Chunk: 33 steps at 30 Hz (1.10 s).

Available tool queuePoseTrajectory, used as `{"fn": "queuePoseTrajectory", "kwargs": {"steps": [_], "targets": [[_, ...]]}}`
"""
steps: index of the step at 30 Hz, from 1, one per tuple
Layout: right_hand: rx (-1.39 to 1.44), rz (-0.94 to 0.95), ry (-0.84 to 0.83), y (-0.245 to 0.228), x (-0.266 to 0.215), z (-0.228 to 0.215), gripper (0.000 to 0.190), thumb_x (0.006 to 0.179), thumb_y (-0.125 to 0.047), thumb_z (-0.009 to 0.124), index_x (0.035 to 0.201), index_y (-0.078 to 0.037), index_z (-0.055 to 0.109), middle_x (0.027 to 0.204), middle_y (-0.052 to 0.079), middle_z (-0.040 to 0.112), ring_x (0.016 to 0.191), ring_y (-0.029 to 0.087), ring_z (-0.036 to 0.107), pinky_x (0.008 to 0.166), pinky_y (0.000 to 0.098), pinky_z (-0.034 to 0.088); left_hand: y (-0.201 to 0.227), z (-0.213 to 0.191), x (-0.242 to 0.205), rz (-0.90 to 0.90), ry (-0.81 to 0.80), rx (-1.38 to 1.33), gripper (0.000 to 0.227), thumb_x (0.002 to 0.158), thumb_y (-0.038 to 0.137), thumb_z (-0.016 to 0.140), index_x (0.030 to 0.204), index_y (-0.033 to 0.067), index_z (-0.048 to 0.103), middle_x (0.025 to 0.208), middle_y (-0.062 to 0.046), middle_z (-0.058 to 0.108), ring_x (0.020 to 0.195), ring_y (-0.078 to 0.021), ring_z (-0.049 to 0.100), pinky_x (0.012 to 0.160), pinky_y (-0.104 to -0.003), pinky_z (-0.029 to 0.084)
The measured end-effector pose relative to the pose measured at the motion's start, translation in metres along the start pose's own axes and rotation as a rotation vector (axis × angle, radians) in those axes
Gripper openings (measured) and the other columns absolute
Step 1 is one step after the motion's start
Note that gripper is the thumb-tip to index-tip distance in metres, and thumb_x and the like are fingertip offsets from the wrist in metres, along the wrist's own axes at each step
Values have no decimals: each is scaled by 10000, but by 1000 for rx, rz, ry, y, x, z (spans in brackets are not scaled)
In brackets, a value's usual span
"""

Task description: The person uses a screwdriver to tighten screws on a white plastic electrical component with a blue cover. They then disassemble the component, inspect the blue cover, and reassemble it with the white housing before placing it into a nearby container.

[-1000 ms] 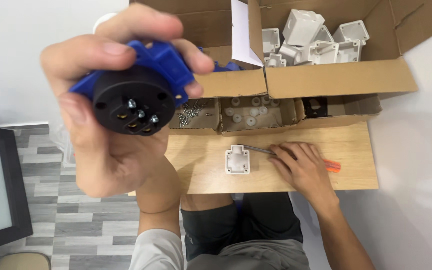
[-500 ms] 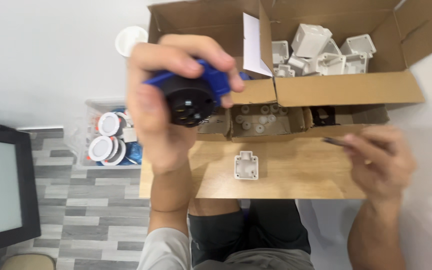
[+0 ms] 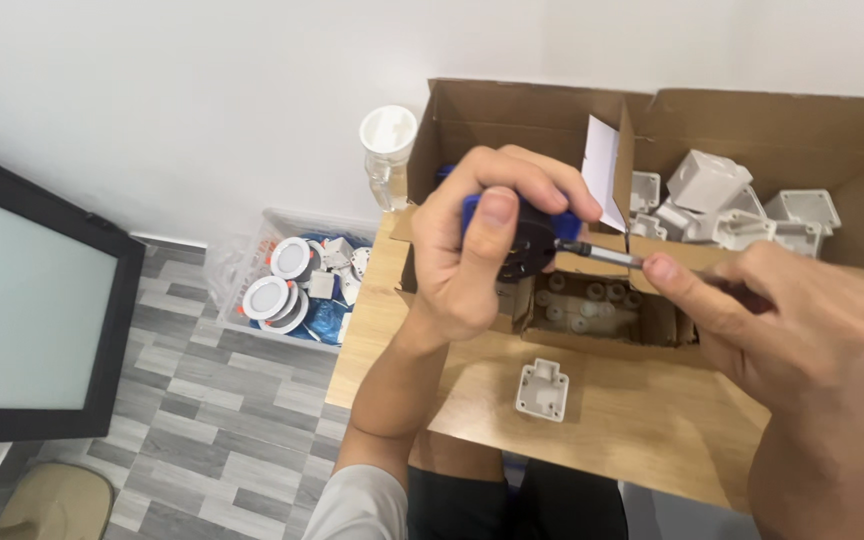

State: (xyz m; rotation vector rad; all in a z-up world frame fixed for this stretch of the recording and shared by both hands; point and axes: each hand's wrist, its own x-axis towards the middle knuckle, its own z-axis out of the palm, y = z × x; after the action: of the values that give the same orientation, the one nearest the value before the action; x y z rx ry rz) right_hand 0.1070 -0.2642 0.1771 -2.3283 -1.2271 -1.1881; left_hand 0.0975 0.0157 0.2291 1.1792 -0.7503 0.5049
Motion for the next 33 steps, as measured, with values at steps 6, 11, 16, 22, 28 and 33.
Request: {"fn": "queuePoseTrajectory", "kwargs": {"steps": [6, 11, 16, 22, 28, 33], "targets": [[-38, -36, 14, 2, 2, 4, 478, 1178, 151, 747, 1394, -261, 860, 794, 37, 521, 611, 196, 383, 547, 335, 386, -3, 8, -1, -40, -9, 12, 288, 1221, 310, 452, 1151, 69, 593, 1125, -182, 713, 844, -269, 703, 829, -352, 628], [-133, -105, 22, 8, 0, -5, 564, 1164, 164, 684, 1459, -298, 821, 863, 60, 600, 631, 221, 437, 561, 375, 441, 3, 6, 4, -72, -63, 242, 352, 1210, 331, 405, 1109, 61, 607, 1050, -137, 748, 1018, -268, 759, 946, -368, 643], [-297, -217, 136, 12, 2, -1, 424, 1193, -63, 647, 1440, -331, 864, 891, 46, 723, 674, 245, 505, 575, 395, 516, 10, 10, 7, -285, -79, 254, 454, 1171, 386, 397, 1024, 27, 632, 925, -141, 752, 626, -218, 697, 594, -264, 595], [-135, -11, 19, -9, 8, 14, 658, 1089, 207, 563, 1365, -309, 864, 835, 19, 655, 623, 193, 481, 573, 336, 439, 1, 3, 12, -105, -30, 516, 447, 1171, 311, 355, 973, 29, 640, 891, -89, 747, 643, -184, 686, 615, -275, 587], [-67, 106, -130, -4, -4, 25, 750, 1060, 202, 593, 1533, -359, 746, 834, -55, 522, 610, 174, 321, 482, 284, 284, -12, -11, 17, -43, -124, 480, 444, 1183, 323, 354, 972, 41, 624, 871, -84, 734, 609, -180, 669, 585, -273, 540], [-216, 101, -163, -5, -6, 21, 815, 1037, 159, 638, 1579, -445, 714, 833, -103, 540, 609, 155, 383, 532, 274, 395, -11, -11, 19, -69, -123, 480, 420, 1174, 283, 380, 972, 38, 654, 897, -83, 746, 766, -190, 710, 676, -289, 569]]}}
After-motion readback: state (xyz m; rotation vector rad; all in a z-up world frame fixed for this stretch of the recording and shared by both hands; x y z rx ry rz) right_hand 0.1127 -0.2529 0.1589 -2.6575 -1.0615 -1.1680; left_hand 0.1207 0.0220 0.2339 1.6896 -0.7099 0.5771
